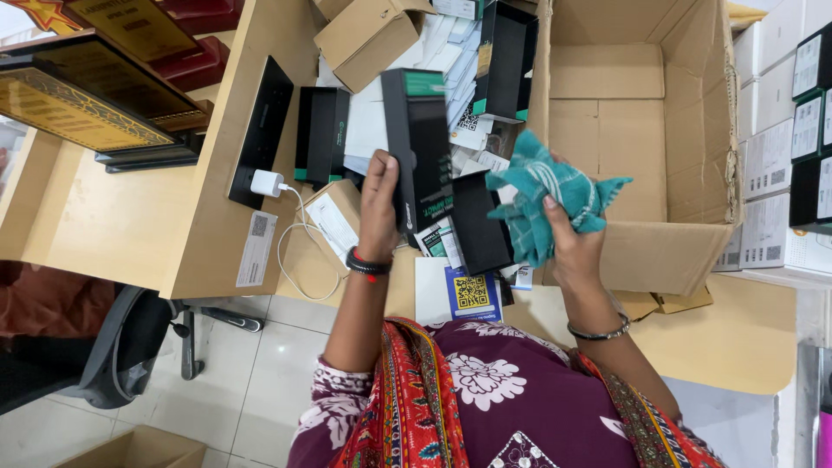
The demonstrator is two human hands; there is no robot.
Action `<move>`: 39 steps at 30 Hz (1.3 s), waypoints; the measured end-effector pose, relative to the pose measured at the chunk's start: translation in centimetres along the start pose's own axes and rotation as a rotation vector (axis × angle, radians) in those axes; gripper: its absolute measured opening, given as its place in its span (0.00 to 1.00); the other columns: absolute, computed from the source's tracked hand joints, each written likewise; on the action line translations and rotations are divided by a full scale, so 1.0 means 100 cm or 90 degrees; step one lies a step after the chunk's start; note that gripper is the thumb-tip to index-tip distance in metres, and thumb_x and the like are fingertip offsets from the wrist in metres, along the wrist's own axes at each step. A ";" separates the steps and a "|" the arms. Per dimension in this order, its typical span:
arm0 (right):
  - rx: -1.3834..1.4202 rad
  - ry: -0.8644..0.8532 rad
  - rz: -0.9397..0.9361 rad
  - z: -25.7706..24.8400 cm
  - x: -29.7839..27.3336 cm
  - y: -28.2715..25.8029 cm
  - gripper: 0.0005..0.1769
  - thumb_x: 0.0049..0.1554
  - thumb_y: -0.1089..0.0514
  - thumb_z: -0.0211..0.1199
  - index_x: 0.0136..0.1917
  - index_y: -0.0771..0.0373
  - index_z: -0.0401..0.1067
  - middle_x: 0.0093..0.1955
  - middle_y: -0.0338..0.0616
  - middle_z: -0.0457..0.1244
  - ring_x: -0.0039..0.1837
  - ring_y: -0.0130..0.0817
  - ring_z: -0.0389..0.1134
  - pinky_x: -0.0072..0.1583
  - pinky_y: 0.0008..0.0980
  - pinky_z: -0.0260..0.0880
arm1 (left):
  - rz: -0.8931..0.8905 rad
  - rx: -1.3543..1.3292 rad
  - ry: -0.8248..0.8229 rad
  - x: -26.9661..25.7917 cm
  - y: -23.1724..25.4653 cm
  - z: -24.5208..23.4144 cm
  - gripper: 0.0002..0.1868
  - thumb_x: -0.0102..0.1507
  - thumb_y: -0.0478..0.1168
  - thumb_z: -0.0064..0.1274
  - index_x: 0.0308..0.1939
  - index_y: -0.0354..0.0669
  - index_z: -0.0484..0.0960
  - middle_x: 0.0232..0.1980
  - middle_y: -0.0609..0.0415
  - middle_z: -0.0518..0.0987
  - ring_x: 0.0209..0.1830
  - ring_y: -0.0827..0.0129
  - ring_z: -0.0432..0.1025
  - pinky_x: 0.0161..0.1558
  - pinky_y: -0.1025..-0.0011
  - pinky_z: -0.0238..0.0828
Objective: The person wipes different sides of black-and-green product boxes and brown cardboard shipping boxes using a cloth, then places them into a larger shipping carton or onto the desk.
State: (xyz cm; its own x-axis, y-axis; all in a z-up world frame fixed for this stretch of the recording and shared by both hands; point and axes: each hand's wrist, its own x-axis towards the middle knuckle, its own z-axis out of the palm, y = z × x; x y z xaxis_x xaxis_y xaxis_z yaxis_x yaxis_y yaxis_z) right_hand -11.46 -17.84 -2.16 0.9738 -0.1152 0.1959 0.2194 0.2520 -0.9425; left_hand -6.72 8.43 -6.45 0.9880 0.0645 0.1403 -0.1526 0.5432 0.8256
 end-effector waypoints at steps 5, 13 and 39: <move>-0.365 -0.273 -0.319 0.042 -0.007 0.002 0.42 0.64 0.41 0.60 0.83 0.60 0.52 0.87 0.61 0.37 0.87 0.57 0.40 0.83 0.53 0.43 | -0.114 -0.185 -0.009 -0.035 -0.001 0.056 0.07 0.74 0.42 0.42 0.48 0.45 0.73 0.47 0.60 0.76 0.48 0.80 0.72 0.51 0.76 0.71; -0.404 -0.179 -0.340 0.046 0.011 -0.021 0.32 0.71 0.49 0.54 0.84 0.55 0.54 0.88 0.51 0.41 0.89 0.51 0.43 0.85 0.48 0.46 | -0.170 -0.012 -0.095 -0.077 -0.025 0.073 0.17 0.73 0.45 0.50 0.60 0.37 0.79 0.51 0.59 0.81 0.46 0.82 0.74 0.49 0.78 0.73; 0.260 0.034 0.266 -0.055 0.003 0.032 0.25 0.67 0.43 0.58 0.66 0.63 0.67 0.58 0.45 0.66 0.56 0.34 0.72 0.56 0.34 0.76 | -0.157 -0.019 -0.124 -0.091 -0.063 0.032 0.14 0.76 0.40 0.56 0.51 0.34 0.68 0.42 0.54 0.74 0.40 0.75 0.68 0.45 0.73 0.66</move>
State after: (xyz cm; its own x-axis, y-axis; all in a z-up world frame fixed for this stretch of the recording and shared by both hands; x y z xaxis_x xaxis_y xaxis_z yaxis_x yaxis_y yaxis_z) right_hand -10.78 -22.32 -6.61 0.9805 0.0279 -0.1946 -0.1677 0.6347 -0.7543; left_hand -14.85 1.80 -11.18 0.9717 -0.2324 0.0417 0.0953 0.5473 0.8315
